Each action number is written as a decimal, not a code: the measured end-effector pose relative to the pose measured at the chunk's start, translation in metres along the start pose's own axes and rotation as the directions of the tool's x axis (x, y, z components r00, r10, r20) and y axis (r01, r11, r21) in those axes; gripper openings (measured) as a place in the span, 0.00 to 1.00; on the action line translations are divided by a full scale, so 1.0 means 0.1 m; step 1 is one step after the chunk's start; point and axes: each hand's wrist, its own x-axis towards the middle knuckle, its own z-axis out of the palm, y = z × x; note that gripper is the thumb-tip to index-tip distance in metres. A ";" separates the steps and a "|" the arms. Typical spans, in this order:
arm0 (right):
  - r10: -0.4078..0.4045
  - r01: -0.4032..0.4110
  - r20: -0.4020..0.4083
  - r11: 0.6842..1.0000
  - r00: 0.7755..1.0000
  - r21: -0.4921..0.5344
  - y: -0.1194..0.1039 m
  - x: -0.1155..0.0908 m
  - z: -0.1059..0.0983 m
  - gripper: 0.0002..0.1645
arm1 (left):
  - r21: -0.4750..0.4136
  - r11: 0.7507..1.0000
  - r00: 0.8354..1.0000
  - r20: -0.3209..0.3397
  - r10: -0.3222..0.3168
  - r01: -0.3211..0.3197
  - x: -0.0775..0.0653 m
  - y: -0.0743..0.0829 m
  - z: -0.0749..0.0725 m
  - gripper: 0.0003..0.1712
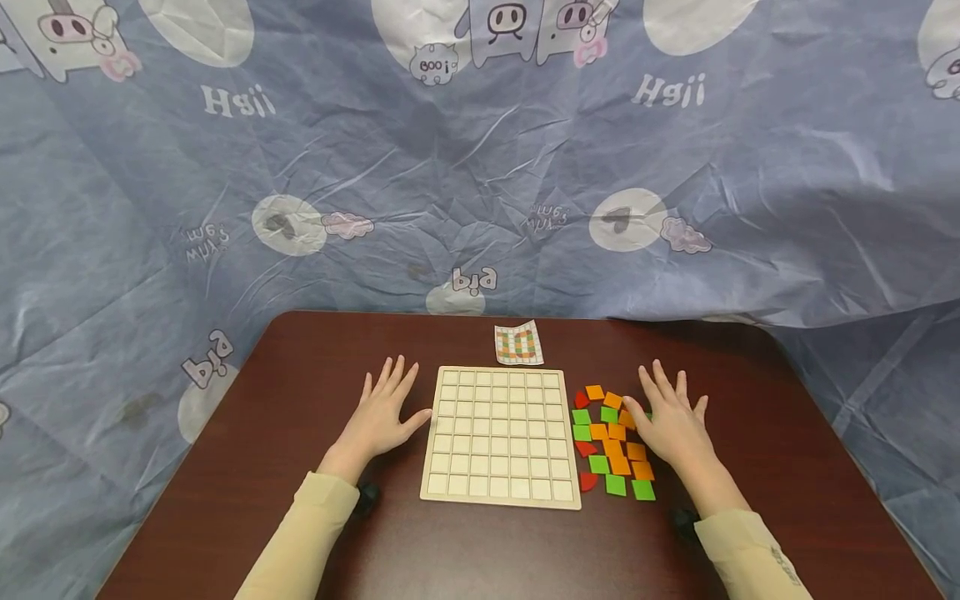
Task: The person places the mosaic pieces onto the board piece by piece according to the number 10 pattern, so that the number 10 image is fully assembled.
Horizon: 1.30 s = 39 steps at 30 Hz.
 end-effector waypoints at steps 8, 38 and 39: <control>0.008 -0.009 0.032 1.000 0.999 0.006 0.14 -0.09 0.06 0.43 | -0.135 0.990 0.995 0.099 -0.019 0.032 -0.04 0.04 0.08 0.46; 0.127 -0.127 0.011 0.986 0.992 0.108 0.22 -0.05 0.08 0.20 | -0.243 0.969 0.964 0.266 0.019 0.048 -0.19 0.09 0.21 0.37; 0.135 -0.136 0.019 0.984 0.991 0.116 0.23 -0.04 0.08 0.19 | -0.248 0.967 0.963 0.269 0.021 0.048 -0.20 0.09 0.22 0.37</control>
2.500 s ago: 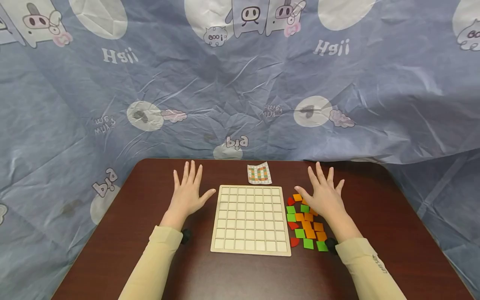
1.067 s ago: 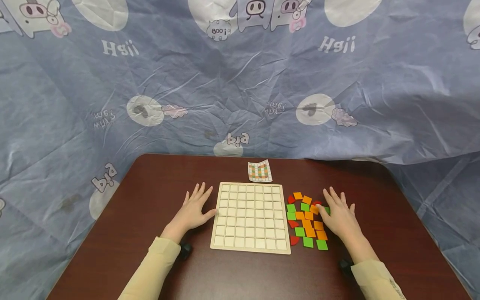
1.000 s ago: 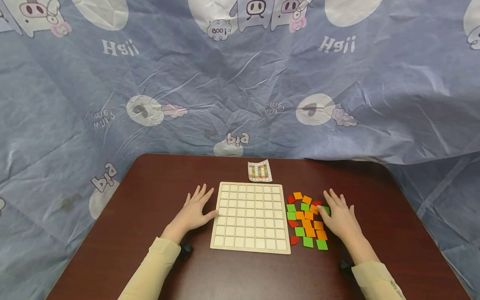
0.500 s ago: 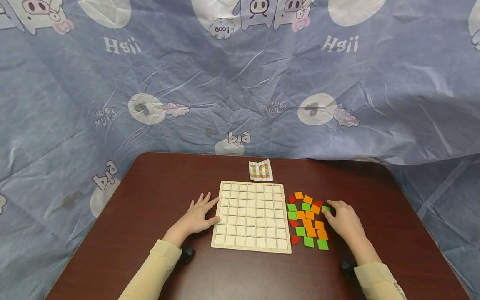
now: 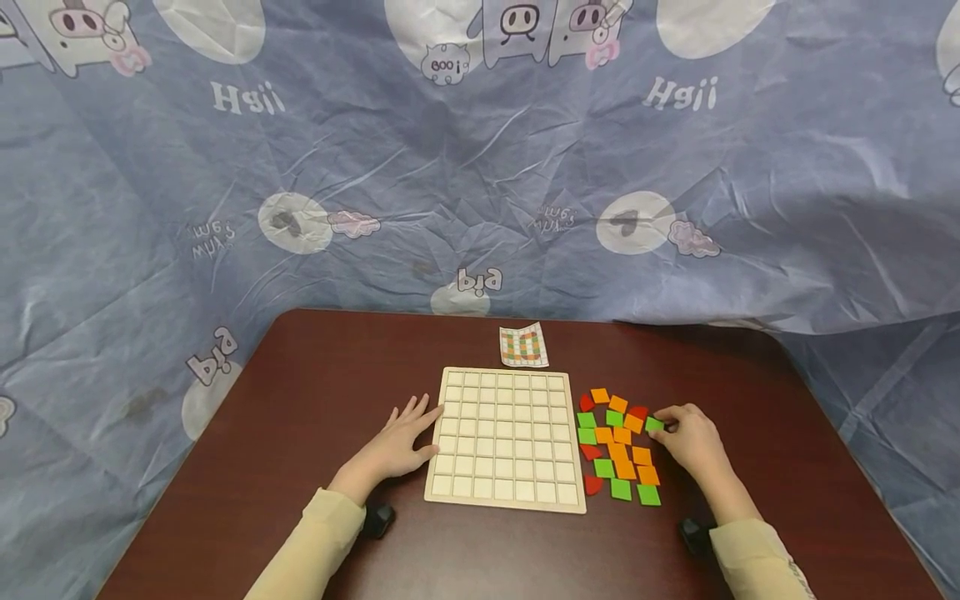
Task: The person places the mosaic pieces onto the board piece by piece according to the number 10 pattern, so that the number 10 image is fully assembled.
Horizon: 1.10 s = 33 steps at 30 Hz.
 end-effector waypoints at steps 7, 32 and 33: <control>0.052 -0.059 0.108 0.996 0.993 0.062 0.05 0.08 -0.06 0.20 | -0.034 0.999 0.999 0.035 0.027 -0.026 -0.03 -0.01 0.01 0.39; 0.016 -0.103 0.190 0.885 0.982 0.455 -0.25 0.14 0.08 0.26 | -0.159 0.985 0.990 0.114 0.081 -0.062 -0.03 -0.11 -0.05 0.49; 0.015 -0.107 0.194 0.874 0.981 0.474 -0.31 0.15 0.09 0.27 | -0.155 0.986 0.990 0.114 0.083 -0.065 -0.03 -0.11 -0.05 0.49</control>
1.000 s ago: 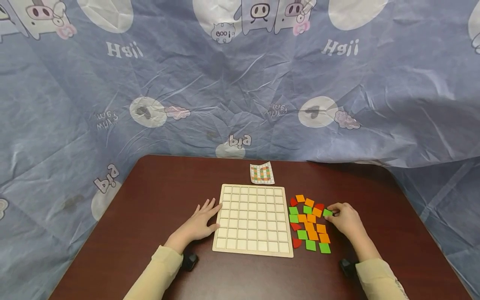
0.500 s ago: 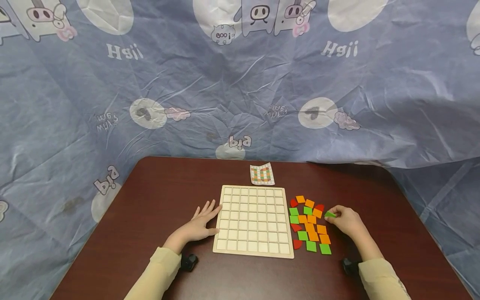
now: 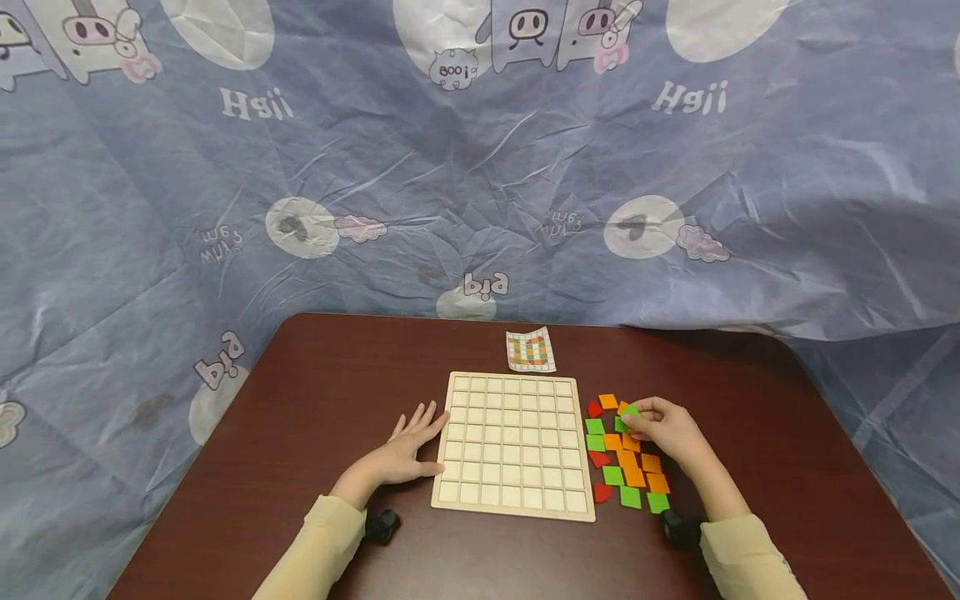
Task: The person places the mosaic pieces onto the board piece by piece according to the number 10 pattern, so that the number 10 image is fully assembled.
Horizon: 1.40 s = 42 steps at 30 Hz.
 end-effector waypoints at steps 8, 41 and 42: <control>-0.036 0.030 0.042 0.990 0.998 0.135 -0.45 0.04 0.44 0.24 | 0.065 0.998 1.000 -0.006 -0.017 0.018 0.00 0.03 0.06 0.47; -0.252 0.257 0.057 0.954 0.966 -0.155 -1.30 0.55 1.99 0.06 | 0.064 0.998 1.000 0.025 0.018 -0.020 -0.04 0.06 0.03 0.52; -0.253 0.258 0.053 0.953 0.966 -0.161 -1.30 0.56 2.00 0.05 | 0.064 0.998 1.000 0.025 0.016 -0.018 -0.04 0.07 0.03 0.52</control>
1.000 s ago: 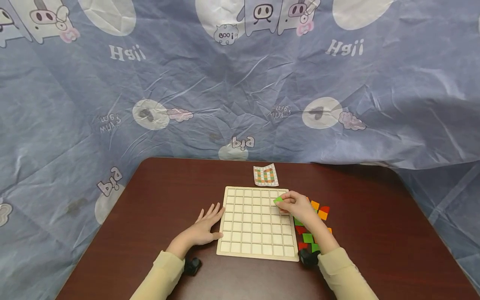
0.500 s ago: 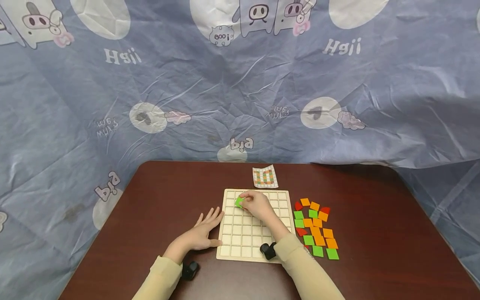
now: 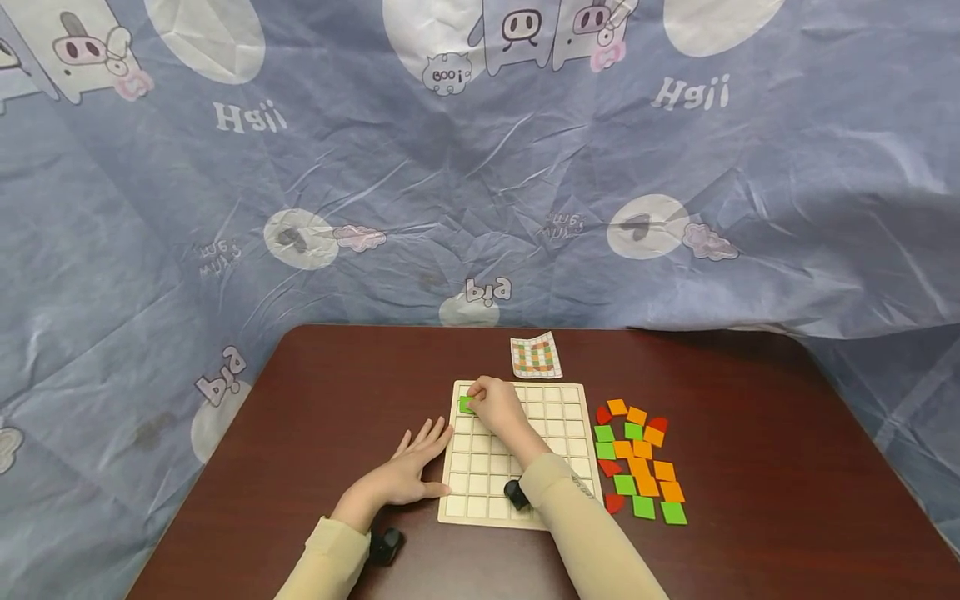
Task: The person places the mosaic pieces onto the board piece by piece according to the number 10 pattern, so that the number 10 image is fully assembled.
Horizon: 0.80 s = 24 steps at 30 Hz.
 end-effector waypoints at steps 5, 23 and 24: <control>-0.015 0.014 -0.012 0.999 1.000 -0.052 -0.01 0.01 0.02 0.04 | -0.008 1.000 1.000 -0.003 -0.013 0.013 -0.01 0.03 -0.01 0.51; -0.046 0.050 0.032 0.990 0.998 -0.131 -0.03 -0.06 -0.03 0.06 | -0.012 0.999 0.999 -0.009 -0.032 0.032 -0.01 0.03 0.04 0.51; -0.049 0.054 0.039 0.992 0.998 -0.117 -0.03 -0.08 -0.06 0.07 | -0.012 0.999 0.999 -0.010 -0.035 0.035 -0.02 0.03 0.04 0.51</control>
